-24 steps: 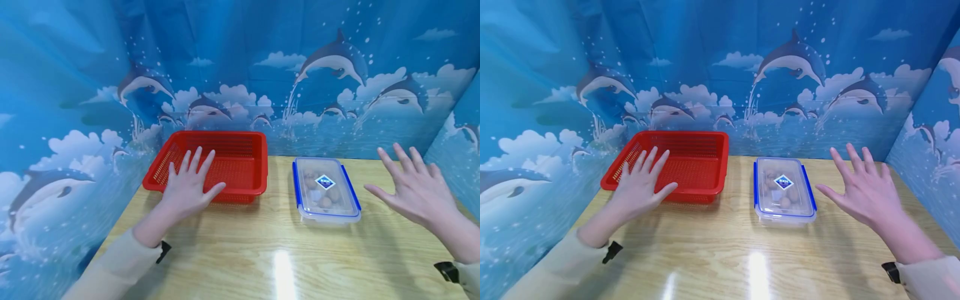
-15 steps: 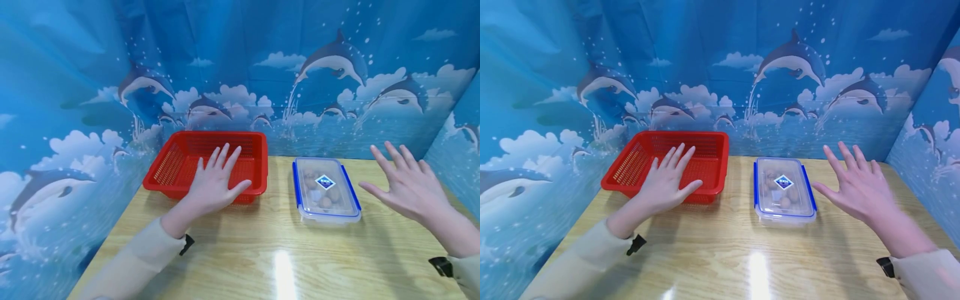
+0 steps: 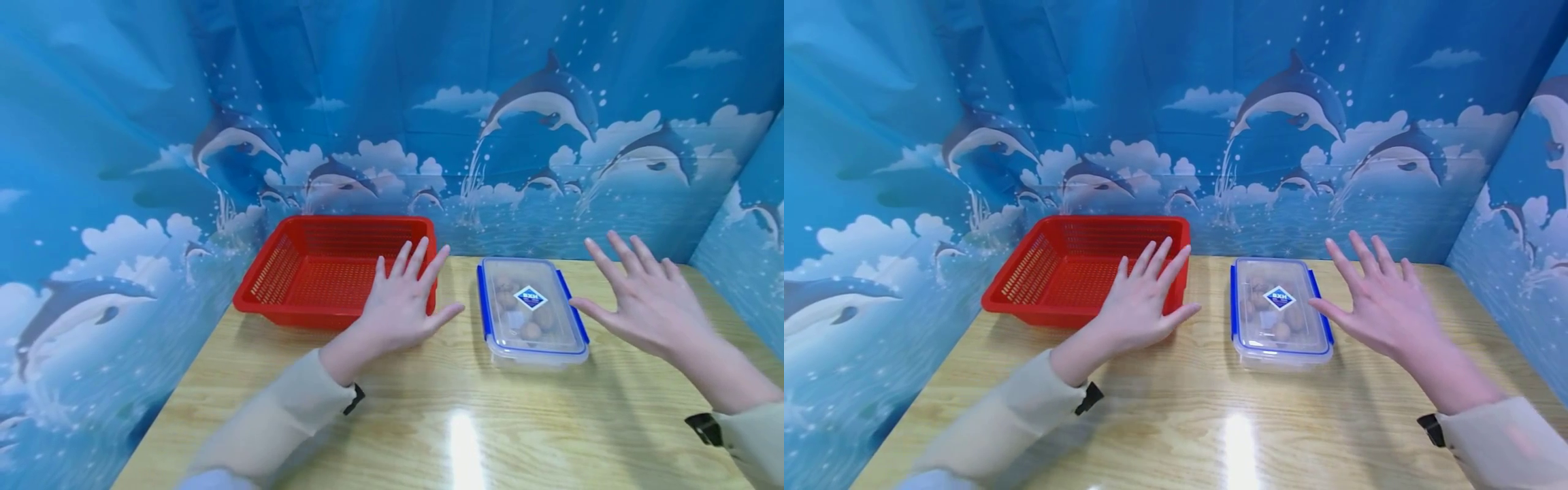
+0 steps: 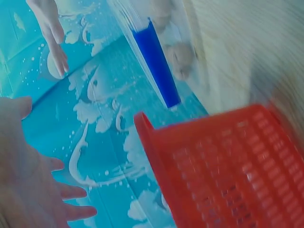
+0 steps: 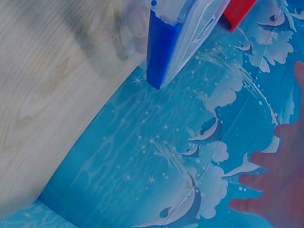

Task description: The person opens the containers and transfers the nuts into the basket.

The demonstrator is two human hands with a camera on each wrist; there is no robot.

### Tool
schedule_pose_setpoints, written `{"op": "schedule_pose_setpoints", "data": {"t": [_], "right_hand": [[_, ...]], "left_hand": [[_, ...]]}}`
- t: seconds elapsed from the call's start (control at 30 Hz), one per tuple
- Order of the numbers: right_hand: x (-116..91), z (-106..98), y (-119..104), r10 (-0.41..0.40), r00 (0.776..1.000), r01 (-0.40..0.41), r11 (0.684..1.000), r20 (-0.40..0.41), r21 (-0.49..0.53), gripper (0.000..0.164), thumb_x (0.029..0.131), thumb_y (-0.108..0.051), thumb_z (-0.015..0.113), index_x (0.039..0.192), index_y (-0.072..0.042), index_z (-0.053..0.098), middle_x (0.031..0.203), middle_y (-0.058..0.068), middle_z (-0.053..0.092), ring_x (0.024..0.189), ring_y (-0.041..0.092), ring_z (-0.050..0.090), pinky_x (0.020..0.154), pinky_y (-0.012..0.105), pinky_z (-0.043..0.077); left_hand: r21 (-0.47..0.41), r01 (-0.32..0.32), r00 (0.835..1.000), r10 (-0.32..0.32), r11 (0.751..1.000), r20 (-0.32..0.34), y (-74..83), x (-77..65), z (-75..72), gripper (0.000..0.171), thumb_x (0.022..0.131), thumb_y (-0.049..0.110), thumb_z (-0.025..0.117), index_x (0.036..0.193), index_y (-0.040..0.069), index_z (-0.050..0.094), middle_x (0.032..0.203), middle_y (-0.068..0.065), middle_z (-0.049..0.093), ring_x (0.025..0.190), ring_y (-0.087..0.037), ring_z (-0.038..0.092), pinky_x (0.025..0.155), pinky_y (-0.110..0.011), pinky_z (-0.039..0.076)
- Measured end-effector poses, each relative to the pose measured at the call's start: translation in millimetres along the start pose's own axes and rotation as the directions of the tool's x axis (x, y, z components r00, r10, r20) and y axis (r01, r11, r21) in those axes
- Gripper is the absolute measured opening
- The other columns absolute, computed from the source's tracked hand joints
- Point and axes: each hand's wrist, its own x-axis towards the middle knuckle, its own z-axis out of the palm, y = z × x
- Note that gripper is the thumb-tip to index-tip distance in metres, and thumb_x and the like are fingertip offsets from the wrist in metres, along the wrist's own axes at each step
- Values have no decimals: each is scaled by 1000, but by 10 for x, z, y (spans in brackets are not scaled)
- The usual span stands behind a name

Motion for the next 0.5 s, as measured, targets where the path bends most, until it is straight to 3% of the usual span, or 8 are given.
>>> {"op": "schedule_pose_setpoints", "data": {"t": [0.2,0.37,0.5], "right_hand": [[6,59,-35,-4,1000,4,1000,11,6,94,89,-63,54,158,-20,6,159,22,8,140,51,11,97,74,17],[4,113,-60,-10,1000,11,1000,8,-11,94,89,-63,53,158,-19,7,158,23,12,138,52,15,97,72,21],[0,165,-72,-6,1000,6,1000,15,3,93,91,-62,52,158,-17,7,157,24,12,137,52,18,98,73,20]], "left_hand": [[2,-55,998,55,998,2,204,84,107,87,90,73,33,157,30,-3,163,-7,1,147,-32,1,113,-59,9],[-55,-113,993,113,992,11,337,148,199,85,92,71,33,157,29,-1,162,-7,-1,147,-30,-1,116,-49,10],[-103,-123,992,125,987,18,408,212,275,84,93,71,30,156,28,-4,162,-7,-3,147,-28,-2,116,-42,9]]}}
